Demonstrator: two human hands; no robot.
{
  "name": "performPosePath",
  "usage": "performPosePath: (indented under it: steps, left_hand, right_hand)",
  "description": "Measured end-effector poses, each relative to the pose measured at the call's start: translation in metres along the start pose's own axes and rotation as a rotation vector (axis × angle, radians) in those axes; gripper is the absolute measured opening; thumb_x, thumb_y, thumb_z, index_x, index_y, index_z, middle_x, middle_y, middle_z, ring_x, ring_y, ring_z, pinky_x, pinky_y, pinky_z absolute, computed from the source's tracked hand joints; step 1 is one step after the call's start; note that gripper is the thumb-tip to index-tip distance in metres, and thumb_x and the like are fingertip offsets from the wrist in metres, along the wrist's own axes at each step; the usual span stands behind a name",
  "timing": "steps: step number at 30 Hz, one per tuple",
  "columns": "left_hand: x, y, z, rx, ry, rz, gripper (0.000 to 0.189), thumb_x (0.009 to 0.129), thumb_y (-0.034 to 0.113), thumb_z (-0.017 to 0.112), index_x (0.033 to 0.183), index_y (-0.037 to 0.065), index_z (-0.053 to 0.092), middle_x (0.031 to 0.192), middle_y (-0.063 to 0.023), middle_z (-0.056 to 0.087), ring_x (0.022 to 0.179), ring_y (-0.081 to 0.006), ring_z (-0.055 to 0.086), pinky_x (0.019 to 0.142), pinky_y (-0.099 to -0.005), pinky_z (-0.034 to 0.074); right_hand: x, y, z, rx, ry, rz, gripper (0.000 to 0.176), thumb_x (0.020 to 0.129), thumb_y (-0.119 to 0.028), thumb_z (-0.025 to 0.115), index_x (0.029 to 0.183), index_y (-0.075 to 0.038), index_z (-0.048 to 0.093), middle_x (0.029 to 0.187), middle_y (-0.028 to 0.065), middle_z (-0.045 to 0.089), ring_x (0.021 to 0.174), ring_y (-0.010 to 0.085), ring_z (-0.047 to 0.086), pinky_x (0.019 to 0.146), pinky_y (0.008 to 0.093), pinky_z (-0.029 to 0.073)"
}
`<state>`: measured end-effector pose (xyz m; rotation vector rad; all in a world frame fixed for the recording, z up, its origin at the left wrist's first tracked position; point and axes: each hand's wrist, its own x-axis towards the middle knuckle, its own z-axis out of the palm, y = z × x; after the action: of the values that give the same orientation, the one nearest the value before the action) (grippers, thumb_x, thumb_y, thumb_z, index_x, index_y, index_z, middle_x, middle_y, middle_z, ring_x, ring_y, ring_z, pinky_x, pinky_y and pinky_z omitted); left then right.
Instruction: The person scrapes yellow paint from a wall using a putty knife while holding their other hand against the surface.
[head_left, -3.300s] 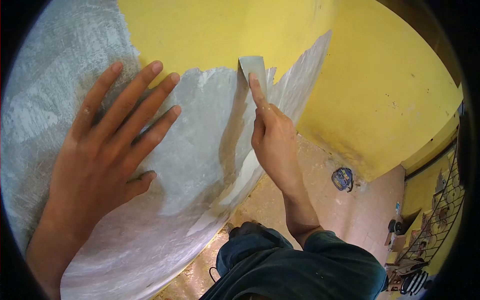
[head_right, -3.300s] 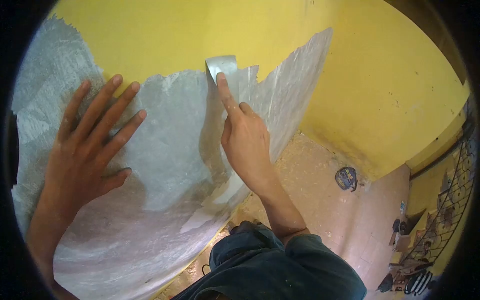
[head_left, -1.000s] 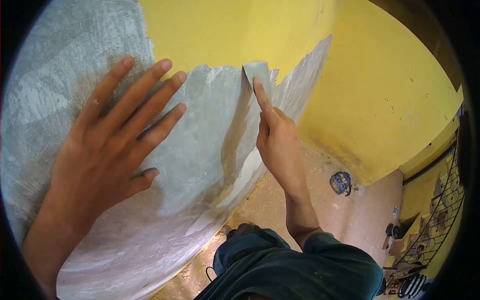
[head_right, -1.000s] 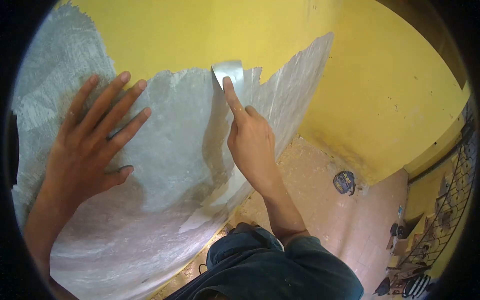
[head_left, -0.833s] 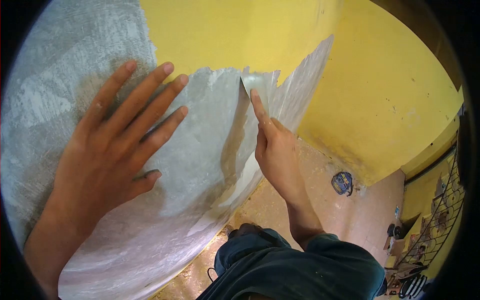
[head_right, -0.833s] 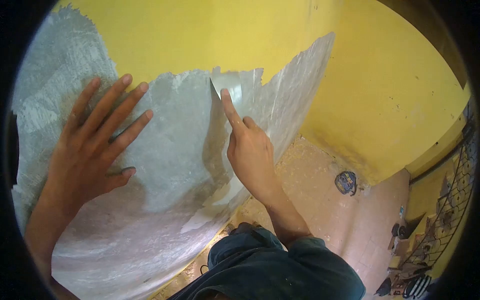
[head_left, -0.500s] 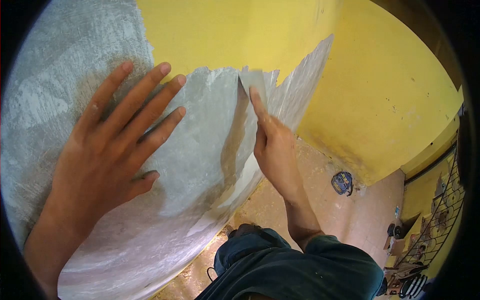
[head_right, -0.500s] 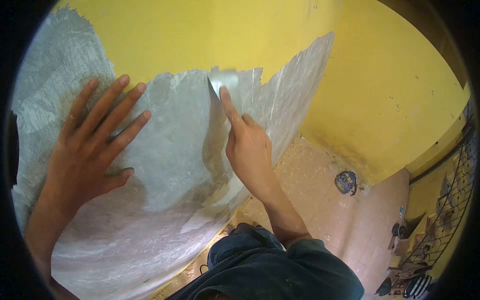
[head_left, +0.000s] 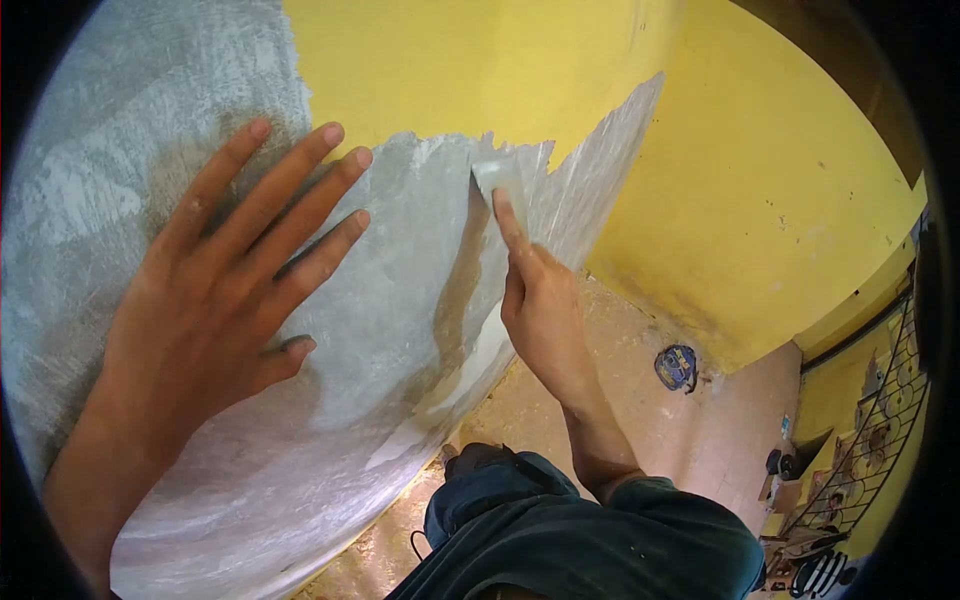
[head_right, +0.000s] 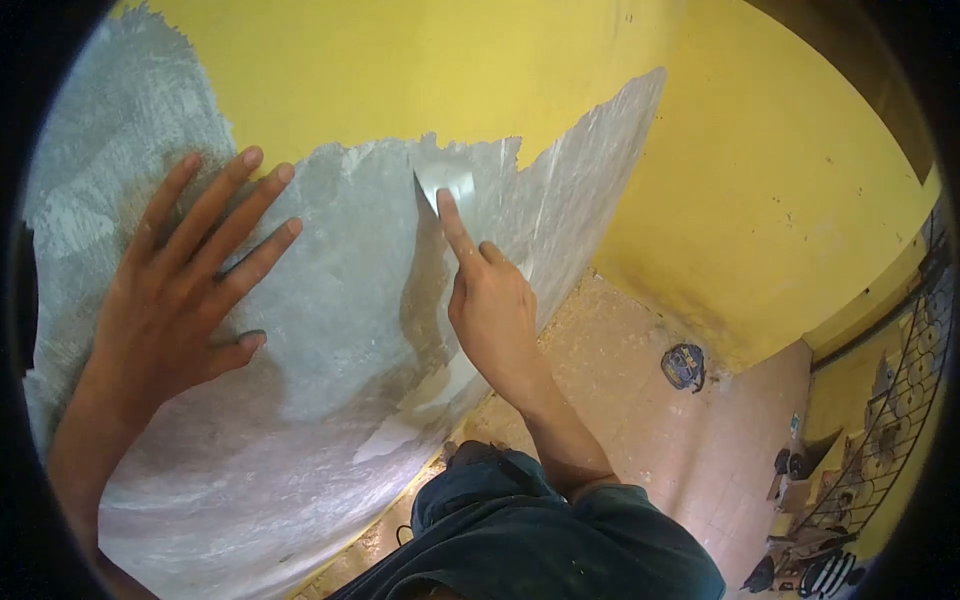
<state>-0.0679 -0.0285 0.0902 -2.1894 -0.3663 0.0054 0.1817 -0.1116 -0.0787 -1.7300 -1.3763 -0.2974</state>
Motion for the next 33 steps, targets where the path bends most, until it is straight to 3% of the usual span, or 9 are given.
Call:
performPosePath:
  steps: [3,6,13,16,18,22,24,31,33]
  left_hand:
    - [0.000,0.001,0.001,0.037,0.014,-0.008,0.099,0.064,0.067,0.086,0.150,0.033,0.053,0.171,0.0002,0.028,0.160,-0.0232,0.017,0.135,-0.0515,0.008]
    - [0.000,0.000,-0.001,0.070,0.004,0.006,0.097,0.065,0.070,0.084,0.150,0.033,0.053,0.171,0.0005,0.029,0.160,-0.0231,0.017,0.135,-0.0513,0.007]
    - [0.000,-0.001,-0.001,0.085,0.001,0.023,0.095,0.067,0.071,0.084,0.149,0.034,0.054,0.171,0.0005,0.029,0.160,-0.0230,0.017,0.135,-0.0509,0.005]
    - [-0.001,0.001,0.000,0.091,0.001,0.008,0.095,0.067,0.071,0.083,0.149,0.034,0.054,0.171,0.0002,0.028,0.160,-0.0233,0.017,0.135,-0.0512,0.005]
    - [0.000,0.001,0.000,0.077,0.006,0.008,0.095,0.066,0.071,0.084,0.149,0.034,0.054,0.171,-0.0001,0.028,0.160,-0.0234,0.017,0.135,-0.0512,0.005]
    - [-0.001,-0.001,-0.005,0.107,-0.006,0.018,0.097,0.066,0.071,0.084,0.150,0.033,0.053,0.172,-0.0002,0.026,0.161,-0.0235,0.016,0.135,-0.0516,0.006]
    - [-0.002,-0.001,-0.004,0.047,-0.010,0.034,0.099,0.066,0.068,0.085,0.152,0.032,0.050,0.172,-0.0009,0.026,0.161,-0.0241,0.016,0.135,-0.0517,0.007]
    - [0.000,-0.005,-0.011,-0.049,-0.034,0.033,0.105,0.064,0.056,0.090,0.155,0.028,0.046,0.172,-0.0027,0.026,0.161,-0.0257,0.018,0.135,-0.0517,0.008]
    - [0.002,-0.004,-0.011,-0.124,0.020,-0.027,0.106,0.064,0.051,0.091,0.157,0.027,0.046,0.172,-0.0036,0.027,0.160,-0.0269,0.020,0.134,-0.0529,0.010]
  right_hand:
    - [0.029,-0.005,-0.003,-0.041,0.151,-0.058,0.084,0.089,0.006,0.057,0.164,-0.027,0.037,0.075,0.0174,0.054,0.066,0.0364,0.060,0.063,0.0486,0.049]
    - [0.016,-0.006,-0.006,-0.086,0.064,-0.004,0.084,0.089,0.007,0.056,0.163,-0.028,0.039,0.073,0.0167,0.053,0.064,0.0356,0.059,0.063,0.0483,0.049]
    - [0.017,-0.006,-0.008,-0.071,0.097,0.005,0.084,0.089,0.008,0.056,0.163,-0.029,0.039,0.073,0.0165,0.053,0.064,0.0355,0.058,0.063,0.0485,0.049]
    - [0.007,-0.005,-0.001,-0.080,-0.006,0.043,0.084,0.089,0.008,0.056,0.163,-0.028,0.039,0.073,0.0163,0.053,0.066,0.0353,0.059,0.064,0.0482,0.049]
    - [0.016,-0.005,0.000,-0.040,0.119,-0.011,0.084,0.089,0.008,0.056,0.163,-0.027,0.038,0.072,0.0161,0.053,0.065,0.0349,0.058,0.063,0.0476,0.049]
    - [0.012,-0.009,0.000,-0.044,0.115,-0.016,0.086,0.088,0.008,0.056,0.164,-0.026,0.037,0.072,0.0165,0.053,0.063,0.0357,0.058,0.061,0.0478,0.049]
    - [0.001,-0.009,0.002,-0.002,0.010,0.012,0.086,0.088,0.007,0.057,0.165,-0.026,0.035,0.073,0.0165,0.054,0.062,0.0361,0.057,0.060,0.0478,0.048]
    - [-0.010,-0.002,0.004,0.001,0.041,0.019,0.083,0.089,0.004,0.058,0.164,-0.024,0.038,0.073,0.0159,0.053,0.064,0.0356,0.059,0.063,0.0462,0.051]
    - [-0.038,0.006,0.002,0.159,-0.110,0.023,0.082,0.090,0.005,0.058,0.164,-0.025,0.038,0.074,0.0161,0.054,0.068,0.0372,0.061,0.066,0.0453,0.052]
